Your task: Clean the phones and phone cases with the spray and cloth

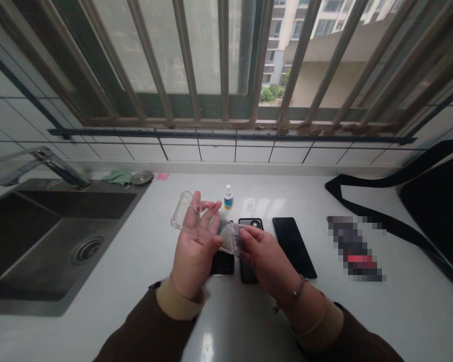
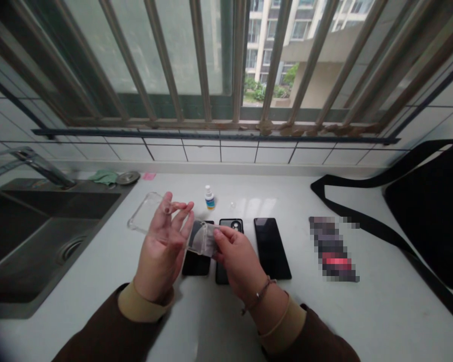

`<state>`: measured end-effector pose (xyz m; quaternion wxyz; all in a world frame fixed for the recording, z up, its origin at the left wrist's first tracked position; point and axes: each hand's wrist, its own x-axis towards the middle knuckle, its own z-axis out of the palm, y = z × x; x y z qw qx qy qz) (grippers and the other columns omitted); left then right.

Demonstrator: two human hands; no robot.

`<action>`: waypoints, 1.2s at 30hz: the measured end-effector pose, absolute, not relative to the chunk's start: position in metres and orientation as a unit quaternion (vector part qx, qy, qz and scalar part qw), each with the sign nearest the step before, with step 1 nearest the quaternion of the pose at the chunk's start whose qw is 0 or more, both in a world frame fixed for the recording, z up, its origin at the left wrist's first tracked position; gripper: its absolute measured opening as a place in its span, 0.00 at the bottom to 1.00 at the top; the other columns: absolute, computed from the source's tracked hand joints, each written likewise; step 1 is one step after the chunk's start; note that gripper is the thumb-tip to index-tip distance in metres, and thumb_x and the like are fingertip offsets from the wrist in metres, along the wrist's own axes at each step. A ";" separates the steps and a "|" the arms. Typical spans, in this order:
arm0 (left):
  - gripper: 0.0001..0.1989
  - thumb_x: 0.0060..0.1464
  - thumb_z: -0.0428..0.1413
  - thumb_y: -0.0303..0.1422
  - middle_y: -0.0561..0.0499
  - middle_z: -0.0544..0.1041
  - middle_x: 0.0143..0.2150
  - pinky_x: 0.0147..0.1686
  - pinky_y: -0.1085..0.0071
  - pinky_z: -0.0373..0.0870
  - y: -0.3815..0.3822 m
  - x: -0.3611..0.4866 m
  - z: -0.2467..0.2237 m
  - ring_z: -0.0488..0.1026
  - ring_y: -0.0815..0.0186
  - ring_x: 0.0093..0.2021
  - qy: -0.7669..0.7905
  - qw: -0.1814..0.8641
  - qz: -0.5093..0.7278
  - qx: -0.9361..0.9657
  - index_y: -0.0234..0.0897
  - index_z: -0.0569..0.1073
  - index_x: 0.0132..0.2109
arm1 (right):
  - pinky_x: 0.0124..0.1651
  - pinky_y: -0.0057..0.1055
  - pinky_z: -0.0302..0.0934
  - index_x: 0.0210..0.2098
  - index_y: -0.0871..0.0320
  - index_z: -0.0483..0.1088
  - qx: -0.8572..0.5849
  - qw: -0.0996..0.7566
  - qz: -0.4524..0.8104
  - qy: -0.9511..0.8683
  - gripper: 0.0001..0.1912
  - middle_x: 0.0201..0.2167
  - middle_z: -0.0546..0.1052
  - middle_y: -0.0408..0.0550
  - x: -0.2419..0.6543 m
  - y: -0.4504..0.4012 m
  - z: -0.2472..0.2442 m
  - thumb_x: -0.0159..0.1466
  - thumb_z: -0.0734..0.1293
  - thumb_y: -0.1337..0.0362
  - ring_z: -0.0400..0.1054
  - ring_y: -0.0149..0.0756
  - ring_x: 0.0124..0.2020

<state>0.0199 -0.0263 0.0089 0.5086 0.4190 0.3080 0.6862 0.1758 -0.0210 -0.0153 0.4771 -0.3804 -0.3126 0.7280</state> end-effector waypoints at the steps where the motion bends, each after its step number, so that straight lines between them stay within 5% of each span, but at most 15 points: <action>1: 0.44 0.48 0.77 0.44 0.48 0.72 0.63 0.76 0.56 0.59 -0.026 0.020 0.010 0.66 0.51 0.73 0.306 0.512 0.685 0.418 0.53 0.71 0.70 | 0.43 0.35 0.76 0.45 0.58 0.81 -0.381 0.480 0.729 -0.306 0.21 0.42 0.85 0.52 0.176 -0.021 -0.015 0.62 0.79 0.49 0.80 0.39 0.40; 7: 0.45 0.43 0.80 0.34 0.46 0.73 0.62 0.75 0.55 0.62 -0.025 0.020 0.004 0.69 0.52 0.70 0.345 0.467 0.670 0.462 0.52 0.73 0.66 | 0.39 0.28 0.73 0.44 0.58 0.82 -0.372 0.472 0.741 -0.298 0.20 0.39 0.84 0.49 0.177 -0.023 -0.013 0.61 0.80 0.49 0.77 0.33 0.36; 16: 0.45 0.46 0.78 0.33 0.47 0.73 0.61 0.70 0.58 0.67 -0.014 0.010 0.002 0.72 0.57 0.65 0.448 0.332 0.700 0.447 0.50 0.69 0.68 | 0.33 0.24 0.70 0.40 0.59 0.82 -0.366 0.431 0.778 -0.275 0.22 0.32 0.81 0.45 0.177 -0.025 -0.006 0.56 0.83 0.49 0.74 0.29 0.31; 21: 0.36 0.55 0.71 0.51 0.46 0.76 0.50 0.46 0.67 0.80 -0.016 0.015 0.011 0.76 0.64 0.44 0.439 0.532 0.642 0.335 0.40 0.72 0.64 | 0.40 0.31 0.75 0.44 0.57 0.80 -0.425 0.572 0.642 -0.283 0.18 0.40 0.84 0.49 0.188 -0.018 -0.008 0.63 0.77 0.50 0.78 0.35 0.36; 25: 0.39 0.59 0.61 0.62 0.45 0.76 0.42 0.28 0.72 0.76 -0.025 0.024 0.012 0.73 0.66 0.34 0.366 0.743 0.468 0.308 0.34 0.73 0.62 | 0.47 0.41 0.76 0.53 0.56 0.79 -0.522 0.594 0.433 -0.433 0.19 0.43 0.85 0.51 0.200 -0.016 -0.005 0.72 0.68 0.50 0.80 0.41 0.41; 32: 0.26 0.60 0.64 0.56 0.52 0.70 0.33 0.20 0.79 0.59 -0.031 0.028 0.003 0.64 0.73 0.26 0.349 0.766 0.333 0.424 0.36 0.73 0.44 | 0.54 0.42 0.77 0.57 0.51 0.79 -0.459 0.544 0.235 -0.663 0.15 0.51 0.85 0.49 0.202 -0.028 0.003 0.77 0.62 0.63 0.82 0.41 0.51; 36: 0.23 0.60 0.67 0.52 0.59 0.61 0.29 0.21 0.78 0.53 -0.029 0.027 0.001 0.56 0.75 0.24 0.382 0.758 0.308 0.429 0.36 0.72 0.44 | 0.65 0.46 0.73 0.58 0.52 0.77 -0.377 0.552 0.145 -0.729 0.17 0.59 0.82 0.51 0.202 -0.027 0.005 0.76 0.62 0.72 0.77 0.41 0.61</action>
